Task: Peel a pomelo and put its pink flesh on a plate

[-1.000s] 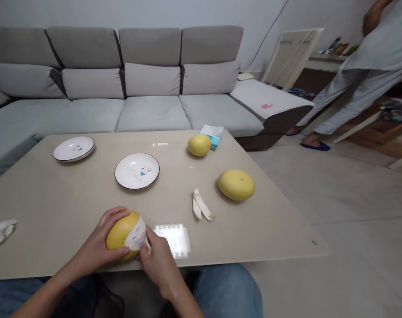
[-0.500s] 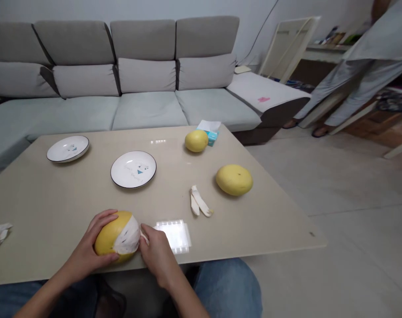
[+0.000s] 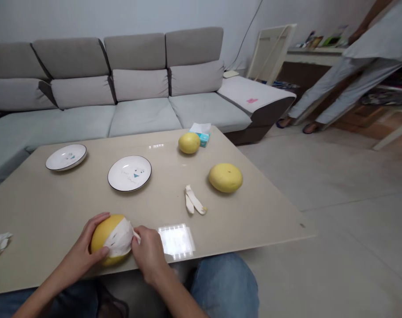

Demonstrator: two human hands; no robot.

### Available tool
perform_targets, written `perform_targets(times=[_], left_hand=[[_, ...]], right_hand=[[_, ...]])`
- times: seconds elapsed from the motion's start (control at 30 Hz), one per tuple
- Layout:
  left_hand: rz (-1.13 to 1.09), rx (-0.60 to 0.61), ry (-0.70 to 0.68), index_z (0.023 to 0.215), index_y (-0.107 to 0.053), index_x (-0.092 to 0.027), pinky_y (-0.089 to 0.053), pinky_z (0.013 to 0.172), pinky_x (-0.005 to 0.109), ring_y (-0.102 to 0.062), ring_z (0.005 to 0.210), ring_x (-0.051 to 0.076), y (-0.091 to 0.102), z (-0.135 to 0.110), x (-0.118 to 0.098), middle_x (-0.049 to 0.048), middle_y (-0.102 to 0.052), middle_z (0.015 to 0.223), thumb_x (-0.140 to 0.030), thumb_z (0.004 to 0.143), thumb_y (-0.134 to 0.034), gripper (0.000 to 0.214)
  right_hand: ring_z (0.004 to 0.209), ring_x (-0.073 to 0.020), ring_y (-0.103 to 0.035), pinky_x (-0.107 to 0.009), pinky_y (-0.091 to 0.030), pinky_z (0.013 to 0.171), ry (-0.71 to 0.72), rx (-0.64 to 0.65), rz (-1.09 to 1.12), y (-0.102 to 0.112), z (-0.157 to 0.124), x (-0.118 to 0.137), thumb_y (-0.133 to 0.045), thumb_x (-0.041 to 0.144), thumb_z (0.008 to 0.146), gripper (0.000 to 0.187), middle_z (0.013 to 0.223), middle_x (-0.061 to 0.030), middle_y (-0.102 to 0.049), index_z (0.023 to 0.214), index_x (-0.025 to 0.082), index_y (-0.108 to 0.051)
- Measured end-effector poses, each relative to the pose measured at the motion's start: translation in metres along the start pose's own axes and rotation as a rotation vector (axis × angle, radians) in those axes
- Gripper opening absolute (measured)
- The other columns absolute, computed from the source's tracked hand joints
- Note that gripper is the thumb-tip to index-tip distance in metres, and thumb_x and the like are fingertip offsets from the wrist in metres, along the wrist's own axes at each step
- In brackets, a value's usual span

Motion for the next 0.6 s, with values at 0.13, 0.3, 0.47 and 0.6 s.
perform_targets(times=[0.13, 0.3, 0.47, 0.6], left_hand=[[0.114, -0.032, 0.178, 0.148, -0.031, -0.02, -0.034, 0.111, 0.061, -0.044, 0.134, 0.036, 0.008, -0.007, 0.002, 0.0179, -0.043, 0.144, -0.042, 0.08, -0.066, 0.08], [0.155, -0.032, 0.143, 0.148, -0.029, -0.027, -0.033, 0.114, 0.059, -0.037, 0.14, 0.035, 0.007, -0.014, -0.002, 0.0134, -0.037, 0.149, -0.033, 0.077, -0.069, 0.082], [0.157, -0.077, 0.094, 0.133, -0.044, -0.029, -0.038, 0.111, 0.058, -0.046, 0.131, 0.033, 0.003, -0.01, -0.002, 0.0104, -0.044, 0.139, -0.031, 0.075, -0.07, 0.063], [0.124, -0.062, 0.067, 0.129, -0.046, -0.028, -0.04, 0.11, 0.056, -0.049, 0.129, 0.032, 0.004, -0.004, 0.003, 0.0104, -0.046, 0.138, -0.032, 0.074, -0.071, 0.061]], right_hand=[[0.078, -0.0222, -0.07, -0.027, -0.045, 0.068, 0.094, -0.02, -0.269, -0.011, -0.014, 0.009, -0.051, 0.011, 0.086, 0.025, 0.087, -0.009, -0.075, 0.098, 0.017, -0.072], [0.08, -0.0215, -0.069, -0.027, -0.046, 0.07, 0.109, -0.045, -0.251, -0.017, -0.015, 0.009, -0.057, 0.012, 0.081, 0.027, 0.089, -0.0059, -0.075, 0.103, 0.02, -0.071], [0.084, -0.0229, -0.067, -0.03, -0.049, 0.075, 0.121, -0.084, -0.178, -0.02, -0.01, 0.005, -0.057, 0.013, 0.078, 0.03, 0.092, -0.0068, -0.073, 0.103, 0.02, -0.07], [0.09, -0.0223, -0.066, -0.029, -0.048, 0.079, 0.166, -0.034, -0.131, -0.019, -0.005, 0.007, -0.053, 0.008, 0.077, 0.032, 0.1, -0.0082, -0.073, 0.103, 0.019, -0.069]])
Point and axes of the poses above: each hand's wrist, its own z-axis towards the middle knuckle, its own y-axis out of the back of the hand, x = y × z, the point moved 1 cm from there along z, towards the middle knuckle
